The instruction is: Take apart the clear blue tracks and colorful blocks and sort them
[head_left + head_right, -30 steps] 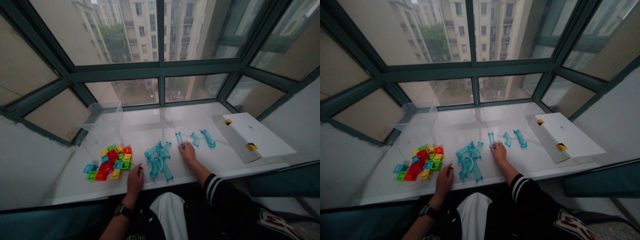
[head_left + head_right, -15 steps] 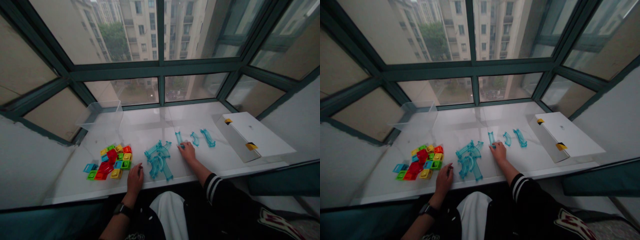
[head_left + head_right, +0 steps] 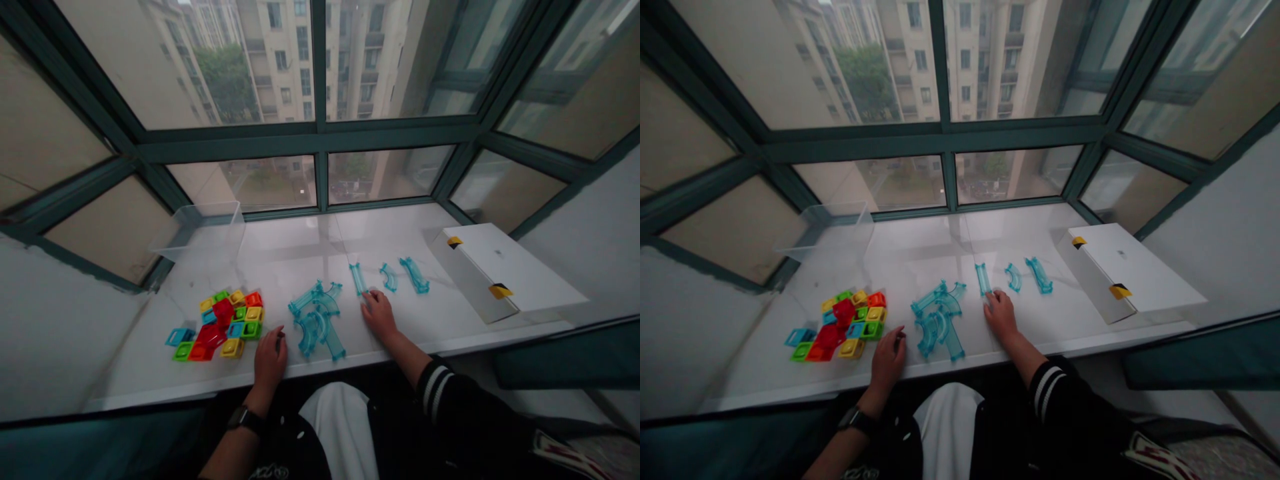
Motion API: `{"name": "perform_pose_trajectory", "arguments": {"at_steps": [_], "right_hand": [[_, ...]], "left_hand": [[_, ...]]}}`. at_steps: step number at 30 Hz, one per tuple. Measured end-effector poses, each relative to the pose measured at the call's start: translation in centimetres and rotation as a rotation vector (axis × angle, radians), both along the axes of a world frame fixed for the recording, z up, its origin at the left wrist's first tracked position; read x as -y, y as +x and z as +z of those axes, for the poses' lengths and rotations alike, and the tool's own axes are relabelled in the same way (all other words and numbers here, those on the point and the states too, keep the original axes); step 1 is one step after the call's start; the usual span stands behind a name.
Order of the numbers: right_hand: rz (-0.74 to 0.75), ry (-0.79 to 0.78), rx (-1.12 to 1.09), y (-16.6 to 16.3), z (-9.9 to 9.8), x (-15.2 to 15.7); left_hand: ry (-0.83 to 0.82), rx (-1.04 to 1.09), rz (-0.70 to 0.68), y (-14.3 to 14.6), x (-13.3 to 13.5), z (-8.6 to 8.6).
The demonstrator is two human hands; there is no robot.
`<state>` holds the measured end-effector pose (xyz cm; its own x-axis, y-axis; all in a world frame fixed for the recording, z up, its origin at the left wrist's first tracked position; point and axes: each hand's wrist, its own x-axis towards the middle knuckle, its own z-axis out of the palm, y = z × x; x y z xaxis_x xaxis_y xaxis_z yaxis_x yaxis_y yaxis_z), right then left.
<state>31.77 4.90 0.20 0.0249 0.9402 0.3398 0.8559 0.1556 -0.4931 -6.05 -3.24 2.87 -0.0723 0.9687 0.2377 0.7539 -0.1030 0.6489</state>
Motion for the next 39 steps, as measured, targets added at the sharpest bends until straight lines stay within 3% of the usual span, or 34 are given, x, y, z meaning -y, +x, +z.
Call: {"name": "perform_pose_trajectory", "arguments": {"at_steps": [10, 17, 23, 27, 33, 39], "right_hand": [[0.007, -0.006, 0.044, -0.2, 0.4, 0.1], [0.036, 0.092, -0.142, 0.1, 0.9, 1.2], [0.278, -0.038, -0.233, -1.4, 2.0, 4.4], [0.443, -0.134, -0.200, -3.2, 2.6, 5.9], [0.550, -0.119, -0.153, -4.8, 2.1, 6.2], [0.580, -0.091, -0.096, -5.1, 1.7, 6.2]], "left_hand": [[0.018, -0.016, -0.010, -0.2, 0.0, -0.6], [0.013, -0.016, -0.009, -0.1, 0.0, -0.4], [-0.020, 0.039, 0.013, 0.3, -0.4, 0.2], [0.017, 0.088, -0.044, 1.5, -1.0, 1.0], [0.129, -0.035, -0.054, 3.0, -4.2, 2.4], [0.019, -0.172, -0.077, 3.0, -8.5, 3.0]]}}
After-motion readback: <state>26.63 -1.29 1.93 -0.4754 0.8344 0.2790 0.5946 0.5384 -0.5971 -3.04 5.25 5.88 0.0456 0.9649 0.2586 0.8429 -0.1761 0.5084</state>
